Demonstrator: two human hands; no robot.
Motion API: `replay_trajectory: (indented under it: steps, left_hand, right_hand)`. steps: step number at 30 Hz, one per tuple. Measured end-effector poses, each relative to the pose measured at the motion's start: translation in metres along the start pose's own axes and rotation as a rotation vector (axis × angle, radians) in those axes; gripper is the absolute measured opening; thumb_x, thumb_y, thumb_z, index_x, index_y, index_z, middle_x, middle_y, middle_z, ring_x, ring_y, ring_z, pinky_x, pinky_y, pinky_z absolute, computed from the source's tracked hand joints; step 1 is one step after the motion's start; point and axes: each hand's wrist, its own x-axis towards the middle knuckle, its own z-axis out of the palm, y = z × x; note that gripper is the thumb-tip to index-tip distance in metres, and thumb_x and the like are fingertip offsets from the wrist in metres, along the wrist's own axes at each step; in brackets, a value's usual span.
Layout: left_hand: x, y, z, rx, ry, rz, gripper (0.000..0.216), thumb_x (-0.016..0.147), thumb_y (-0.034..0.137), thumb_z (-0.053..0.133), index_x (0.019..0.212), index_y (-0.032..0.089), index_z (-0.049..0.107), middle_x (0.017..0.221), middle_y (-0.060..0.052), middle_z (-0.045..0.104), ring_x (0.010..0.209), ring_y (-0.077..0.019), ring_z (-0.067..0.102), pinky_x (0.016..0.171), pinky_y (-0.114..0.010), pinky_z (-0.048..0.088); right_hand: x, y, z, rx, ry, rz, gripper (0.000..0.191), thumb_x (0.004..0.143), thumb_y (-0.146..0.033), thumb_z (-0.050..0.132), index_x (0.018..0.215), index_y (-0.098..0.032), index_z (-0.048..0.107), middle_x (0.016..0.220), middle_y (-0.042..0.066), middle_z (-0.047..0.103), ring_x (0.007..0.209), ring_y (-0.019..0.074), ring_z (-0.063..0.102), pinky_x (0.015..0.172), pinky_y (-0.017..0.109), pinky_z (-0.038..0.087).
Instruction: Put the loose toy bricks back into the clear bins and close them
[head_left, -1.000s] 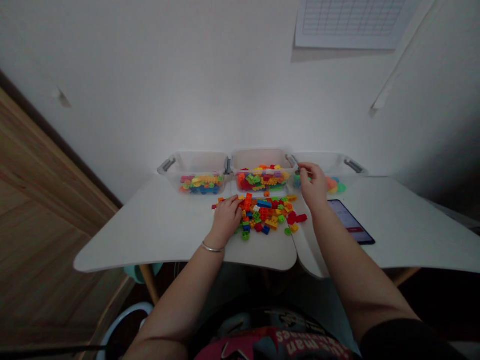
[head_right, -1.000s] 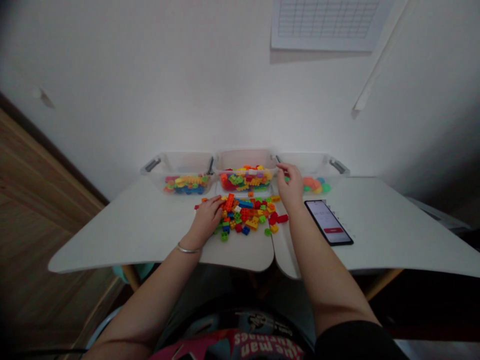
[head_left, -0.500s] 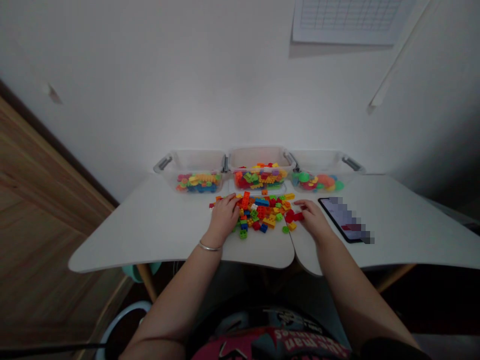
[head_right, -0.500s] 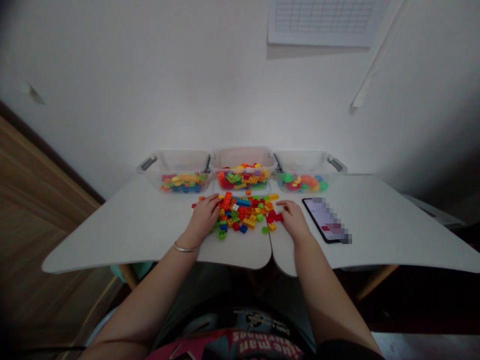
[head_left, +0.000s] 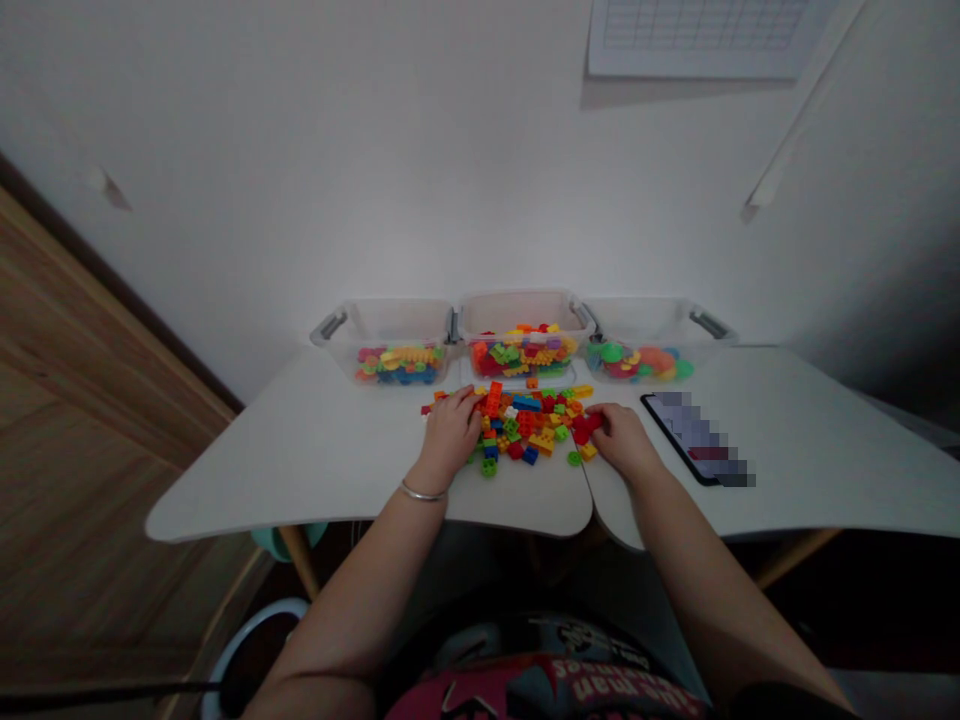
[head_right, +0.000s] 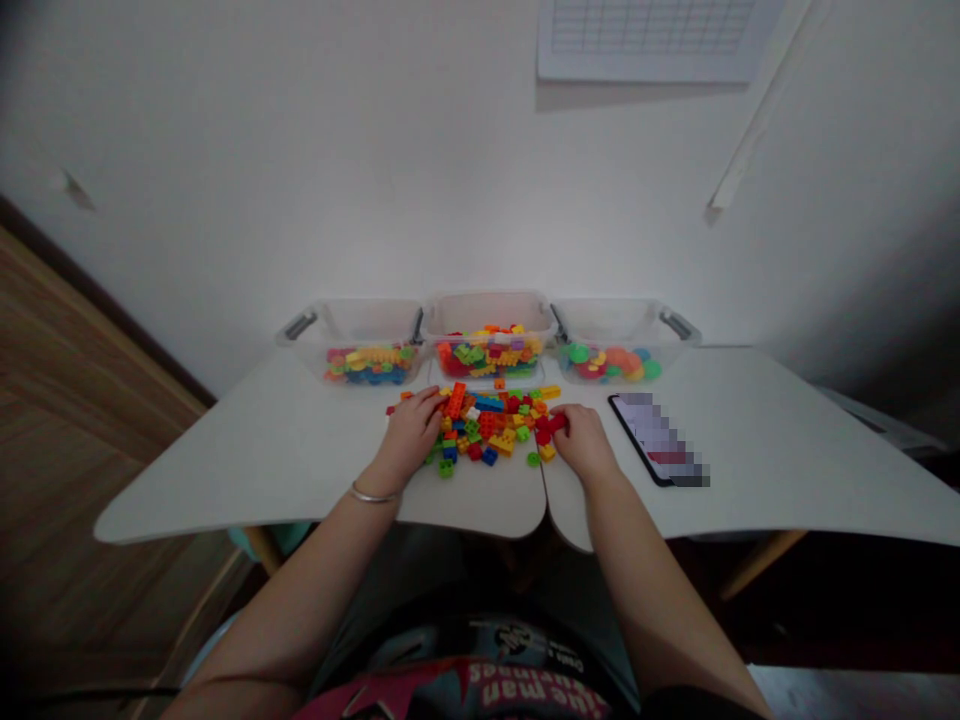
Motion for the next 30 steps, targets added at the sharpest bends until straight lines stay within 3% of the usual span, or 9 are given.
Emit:
replay_trajectory:
  steps: [6,12,16,21,26,30]
  left_hand:
    - [0.0,-0.001,0.001,-0.013,-0.004,0.018,0.034,0.093,0.021,0.045,0.121,0.017,0.064,0.132,-0.012,0.062,0.118,-0.0255,0.058,0.104,-0.046,0.045]
    - [0.0,-0.001,0.001,-0.003,-0.001,0.011,0.033,0.092,0.02,0.046,0.12,0.017,0.065,0.131,-0.011,0.062,0.118,-0.0252,0.058,0.105,-0.045,0.045]
    - [0.0,-0.002,0.0,-0.008,-0.007,0.001,0.033,0.092,0.02,0.047,0.119,0.017,0.065,0.131,-0.012,0.062,0.118,-0.0256,0.058,0.105,-0.044,0.045]
    - [0.0,-0.001,0.0,-0.023,-0.013,-0.013,0.034,0.092,0.02,0.047,0.12,0.015,0.065,0.132,-0.012,0.062,0.119,-0.0259,0.058,0.105,-0.044,0.044]
    - [-0.001,-0.001,-0.002,-0.022,-0.012,-0.008,0.033,0.093,0.021,0.046,0.12,0.016,0.065,0.131,-0.012,0.062,0.117,-0.0254,0.059,0.103,-0.045,0.045]
    - [-0.001,0.0,-0.004,-0.017,-0.004,-0.013,0.033,0.093,0.021,0.047,0.12,0.017,0.065,0.132,-0.011,0.062,0.117,-0.0251,0.059,0.104,-0.044,0.046]
  right_hand:
    - [0.001,-0.009,-0.002,0.182,0.005,0.024,0.034,0.066,-0.008,0.049,0.092,-0.019,0.067,0.096,0.008,0.069,0.088,0.0214,0.063,0.083,0.037,0.05]
    - [-0.001,-0.008,-0.002,0.296,0.067,0.112,0.02,0.065,-0.017,0.05,0.082,-0.021,0.059,0.089,0.006,0.066,0.081,0.0219,0.062,0.078,0.039,0.051]
    - [-0.002,-0.002,-0.003,0.335,0.125,0.231,0.017,0.065,-0.022,0.051,0.081,-0.023,0.057,0.087,0.005,0.067,0.08,0.0225,0.063,0.078,0.039,0.049]
    - [-0.002,0.004,0.0,0.421,0.201,0.397,0.022,0.065,-0.026,0.057,0.086,-0.023,0.058,0.079,0.003,0.067,0.069,0.0209,0.06,0.068,0.036,0.048]
    - [0.004,-0.005,0.0,0.613,0.37,0.302,0.031,0.071,-0.034,0.061,0.099,-0.021,0.057,0.093,0.006,0.067,0.078,0.0194,0.062,0.076,0.037,0.05]
    - [0.018,-0.028,-0.01,0.674,0.541,0.216,0.034,0.072,-0.039,0.065,0.099,-0.021,0.055,0.092,0.005,0.065,0.076,0.0168,0.06,0.073,0.034,0.051]
